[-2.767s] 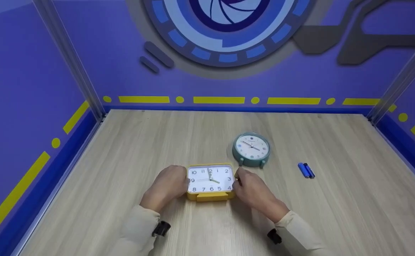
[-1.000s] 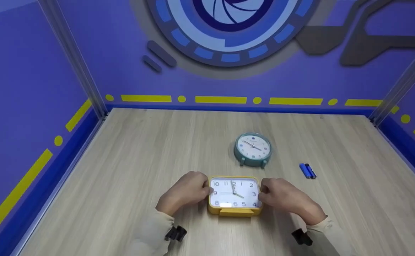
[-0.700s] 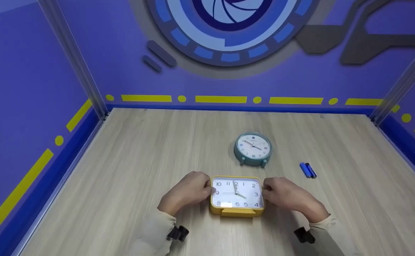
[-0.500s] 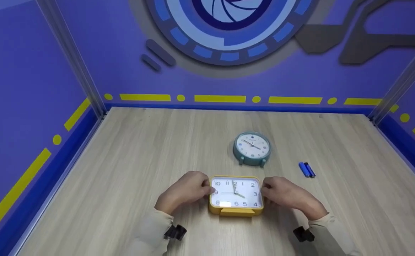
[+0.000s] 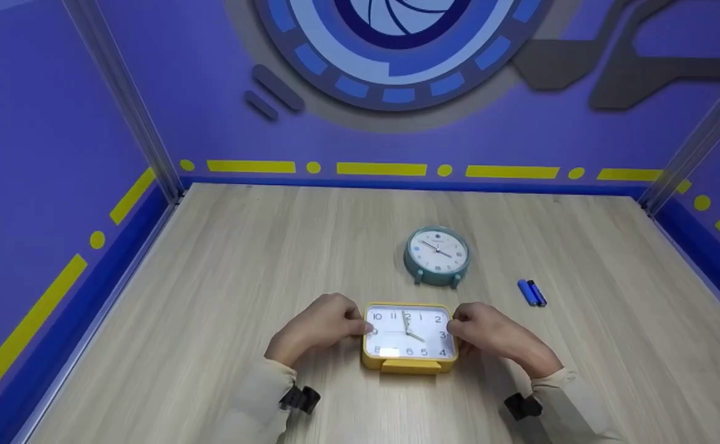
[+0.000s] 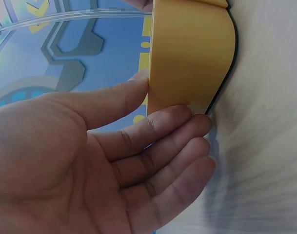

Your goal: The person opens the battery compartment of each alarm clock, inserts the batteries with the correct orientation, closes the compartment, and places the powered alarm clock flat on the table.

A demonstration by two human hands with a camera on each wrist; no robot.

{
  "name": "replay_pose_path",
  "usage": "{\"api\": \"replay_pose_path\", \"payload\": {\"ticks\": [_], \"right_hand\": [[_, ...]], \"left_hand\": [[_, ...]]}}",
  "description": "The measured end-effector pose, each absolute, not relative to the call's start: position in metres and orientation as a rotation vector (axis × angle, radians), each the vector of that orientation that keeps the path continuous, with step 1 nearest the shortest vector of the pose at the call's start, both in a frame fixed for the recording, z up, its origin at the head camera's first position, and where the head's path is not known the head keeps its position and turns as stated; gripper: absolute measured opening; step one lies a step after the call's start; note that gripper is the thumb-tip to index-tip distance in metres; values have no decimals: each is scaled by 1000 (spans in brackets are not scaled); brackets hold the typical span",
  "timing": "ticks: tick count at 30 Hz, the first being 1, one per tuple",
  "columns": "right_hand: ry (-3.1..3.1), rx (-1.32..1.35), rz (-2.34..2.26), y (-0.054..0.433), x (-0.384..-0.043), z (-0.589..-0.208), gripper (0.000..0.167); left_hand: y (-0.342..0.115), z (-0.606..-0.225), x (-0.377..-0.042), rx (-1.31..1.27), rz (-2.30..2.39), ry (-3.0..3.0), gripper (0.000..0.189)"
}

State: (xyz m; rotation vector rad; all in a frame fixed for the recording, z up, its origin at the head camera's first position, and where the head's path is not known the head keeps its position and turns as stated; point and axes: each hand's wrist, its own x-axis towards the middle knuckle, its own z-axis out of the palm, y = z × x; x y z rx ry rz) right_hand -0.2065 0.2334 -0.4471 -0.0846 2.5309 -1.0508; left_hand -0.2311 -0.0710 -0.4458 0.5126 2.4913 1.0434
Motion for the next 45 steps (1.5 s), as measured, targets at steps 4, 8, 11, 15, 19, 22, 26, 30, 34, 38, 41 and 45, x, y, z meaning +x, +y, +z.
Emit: {"api": "replay_pose_path", "payload": {"ticks": [4, 8, 11, 15, 19, 22, 26, 30, 34, 38, 41, 45], "right_hand": [[2517, -78, -1092, 233, -206, -450, 18], [2507, -75, -1123, 234, -206, -450, 15], [2508, -60, -1130, 233, -206, -450, 15], [2509, -27, -1146, 232, -206, -450, 14], [2486, 4, -1196, 232, -208, -451, 15], [2459, 19, -1242, 234, -208, -453, 15], [2439, 38, -1274, 234, -209, -454, 14], [2440, 52, -1267, 233, -209, -454, 12], [2463, 6, -1255, 231, -209, -452, 9], [2596, -38, -1163, 228, -207, -447, 14], [2740, -45, -1067, 225, -203, -442, 29], [2924, -123, -980, 218, -196, -437, 38]], "left_hand": [[-73, -446, -231, 481, 1061, 2480, 24], [-74, -446, -231, 458, 1082, 2477, 24], [-74, -445, -230, 439, 1108, 2468, 23], [-73, -442, -231, 398, 1153, 2449, 21], [-74, -441, -233, 351, 1226, 2406, 26], [-74, -441, -233, 311, 1284, 2335, 33], [-73, -440, -231, 284, 1328, 2244, 39], [-70, -441, -232, 263, 1366, 2210, 43], [-69, -439, -234, 224, 1430, 2238, 48], [-69, -435, -233, 224, 1471, 2270, 48], [-69, -434, -232, 227, 1493, 2264, 46], [-68, -433, -231, 261, 1522, 2254, 43]]}}
